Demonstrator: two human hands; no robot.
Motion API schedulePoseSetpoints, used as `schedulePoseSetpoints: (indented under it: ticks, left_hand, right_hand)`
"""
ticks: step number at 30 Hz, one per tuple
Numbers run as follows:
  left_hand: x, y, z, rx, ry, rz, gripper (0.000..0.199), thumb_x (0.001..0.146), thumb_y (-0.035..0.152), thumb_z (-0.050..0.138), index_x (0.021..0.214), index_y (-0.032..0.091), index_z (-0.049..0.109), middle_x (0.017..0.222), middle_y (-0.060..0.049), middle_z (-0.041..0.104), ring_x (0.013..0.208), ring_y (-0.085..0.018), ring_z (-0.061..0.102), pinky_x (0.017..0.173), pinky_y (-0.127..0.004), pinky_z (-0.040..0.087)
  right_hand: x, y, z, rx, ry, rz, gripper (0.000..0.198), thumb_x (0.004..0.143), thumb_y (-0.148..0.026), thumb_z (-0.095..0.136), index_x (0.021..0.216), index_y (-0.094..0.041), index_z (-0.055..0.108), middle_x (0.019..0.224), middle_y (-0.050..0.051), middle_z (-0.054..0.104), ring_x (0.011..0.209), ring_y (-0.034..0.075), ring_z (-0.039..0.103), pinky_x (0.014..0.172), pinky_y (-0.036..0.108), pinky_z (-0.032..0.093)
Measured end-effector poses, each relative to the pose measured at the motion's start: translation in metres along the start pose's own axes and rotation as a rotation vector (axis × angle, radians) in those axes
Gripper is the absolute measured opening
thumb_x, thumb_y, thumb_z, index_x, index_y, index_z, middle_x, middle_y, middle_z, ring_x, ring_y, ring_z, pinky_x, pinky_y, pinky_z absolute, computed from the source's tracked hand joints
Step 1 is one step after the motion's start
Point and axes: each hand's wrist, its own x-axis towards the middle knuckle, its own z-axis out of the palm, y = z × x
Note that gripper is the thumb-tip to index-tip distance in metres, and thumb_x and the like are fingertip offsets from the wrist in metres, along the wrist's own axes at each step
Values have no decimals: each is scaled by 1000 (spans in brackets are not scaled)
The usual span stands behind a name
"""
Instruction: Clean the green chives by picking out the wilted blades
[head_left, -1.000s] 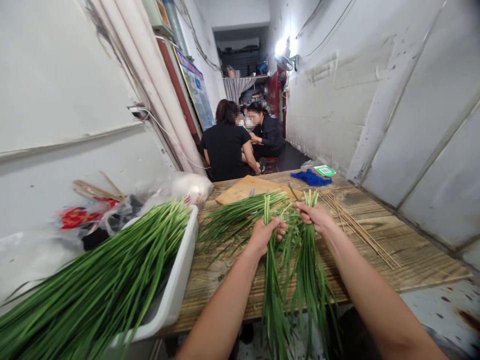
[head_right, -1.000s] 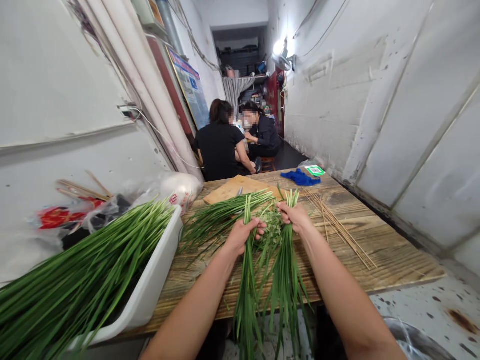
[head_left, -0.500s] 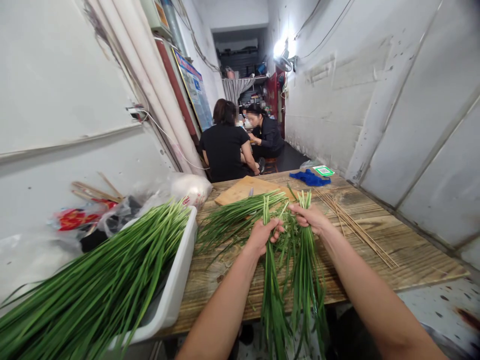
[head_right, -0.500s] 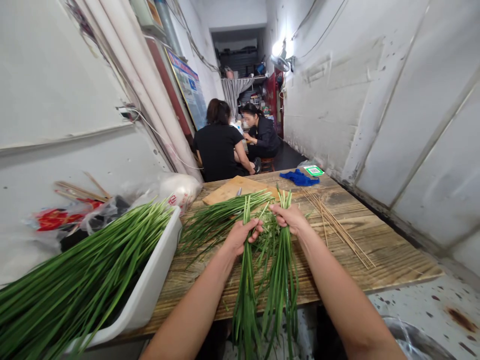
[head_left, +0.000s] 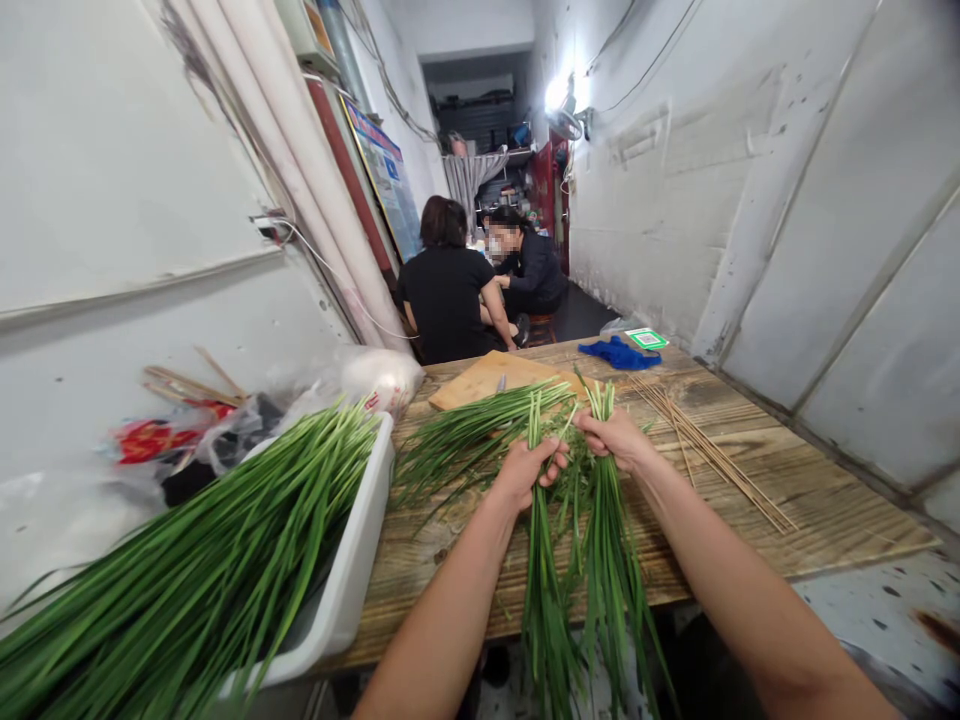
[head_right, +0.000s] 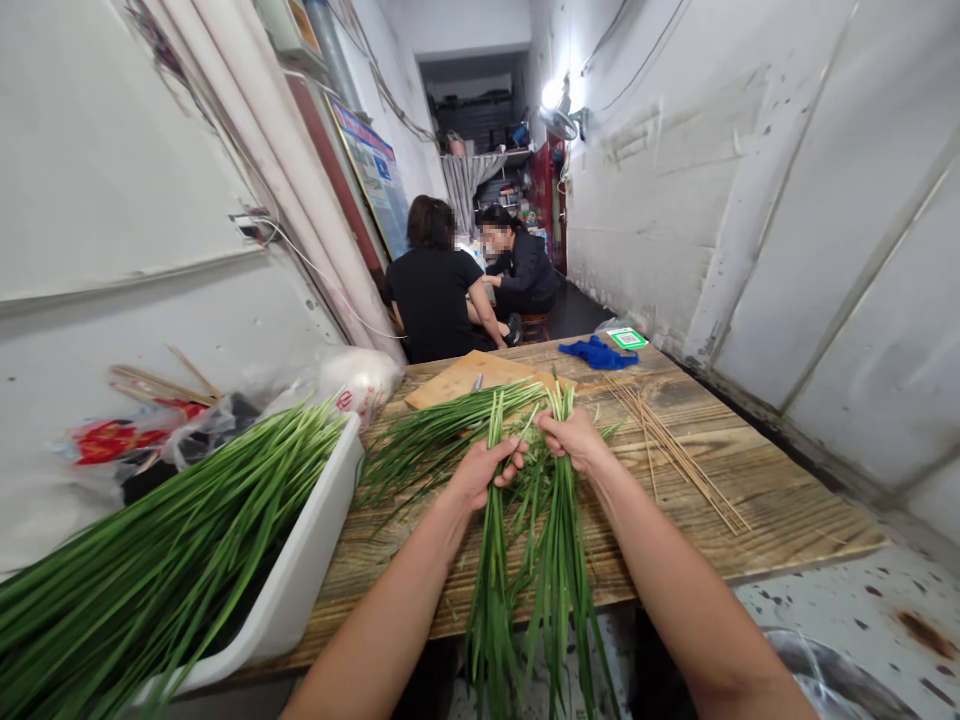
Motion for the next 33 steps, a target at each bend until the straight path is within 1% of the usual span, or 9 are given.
schedulePoseSetpoints:
  ticks: [7, 13, 19, 21, 23, 25, 28, 31, 33]
  left_hand:
    - [-1, 4, -1, -76, -65, -83, 30, 70, 34, 71, 78, 7, 63, 57, -1, 55, 38, -3, 40, 34, -15, 18]
    - [-2, 6, -4, -160, -153, -156, 28, 68, 31, 74, 77, 7, 62, 56, 0, 53, 38, -1, 39, 33, -12, 17]
    - [-1, 7, -8, -235, -207, -224, 23, 72, 27, 72, 76, 8, 60, 56, 1, 51, 39, 0, 37, 32, -10, 17]
    - [0, 8, -9, -278, -235, -262, 19, 74, 25, 69, 76, 9, 59, 56, 2, 49, 38, 0, 36, 31, -9, 17]
    - [1, 9, -11, -317, -252, -292, 16, 77, 22, 67, 76, 9, 58, 56, 2, 48, 38, 0, 36, 31, -9, 17]
    - [1, 9, -12, -338, -261, -310, 14, 78, 21, 65, 76, 9, 57, 56, 2, 48, 38, 0, 35, 31, -8, 17]
    - [2, 9, -12, -346, -263, -315, 14, 80, 22, 63, 76, 9, 57, 57, 2, 46, 38, 0, 34, 31, -9, 17]
    - [3, 8, -12, -344, -256, -313, 15, 80, 22, 63, 76, 10, 56, 57, 2, 46, 38, 0, 34, 31, -9, 17]
    - [2, 7, -11, -329, -252, -309, 15, 80, 23, 64, 77, 10, 57, 57, 2, 46, 38, 0, 34, 31, -8, 18]
  right_hand:
    - [1, 3, -1, -33, 14, -22, 22, 65, -29, 69, 62, -17, 52, 32, -9, 36, 29, 3, 25, 29, 16, 18]
    - [7, 8, -2, 0, 182, -76, 20, 61, -24, 69, 60, -18, 50, 33, -9, 36, 29, 4, 27, 29, 17, 18]
    - [15, 8, -10, 62, 333, -49, 29, 63, -19, 67, 53, -21, 40, 33, -8, 34, 29, 4, 28, 28, 18, 19]
    - [16, 7, -13, 95, 347, -25, 29, 63, -19, 68, 54, -21, 40, 36, -8, 36, 30, 4, 29, 27, 17, 19]
    - [16, 5, -14, 126, 281, 27, 27, 65, -22, 68, 55, -19, 43, 39, -7, 40, 30, 3, 30, 27, 17, 18]
    - [13, 3, -13, 133, 165, 88, 22, 67, -25, 68, 59, -17, 49, 45, -5, 47, 30, 2, 30, 27, 16, 17]
    - [6, 0, -8, 127, 28, 119, 16, 63, -19, 68, 73, -16, 56, 55, -3, 57, 31, 1, 30, 28, 15, 17]
    - [-2, -2, 0, 105, -76, 105, 22, 61, -19, 70, 79, -16, 57, 46, -8, 50, 30, 1, 27, 29, 14, 16]
    - [-6, -1, 4, 67, -148, 83, 23, 63, -26, 73, 73, -16, 55, 37, -11, 38, 30, 2, 25, 30, 14, 16]
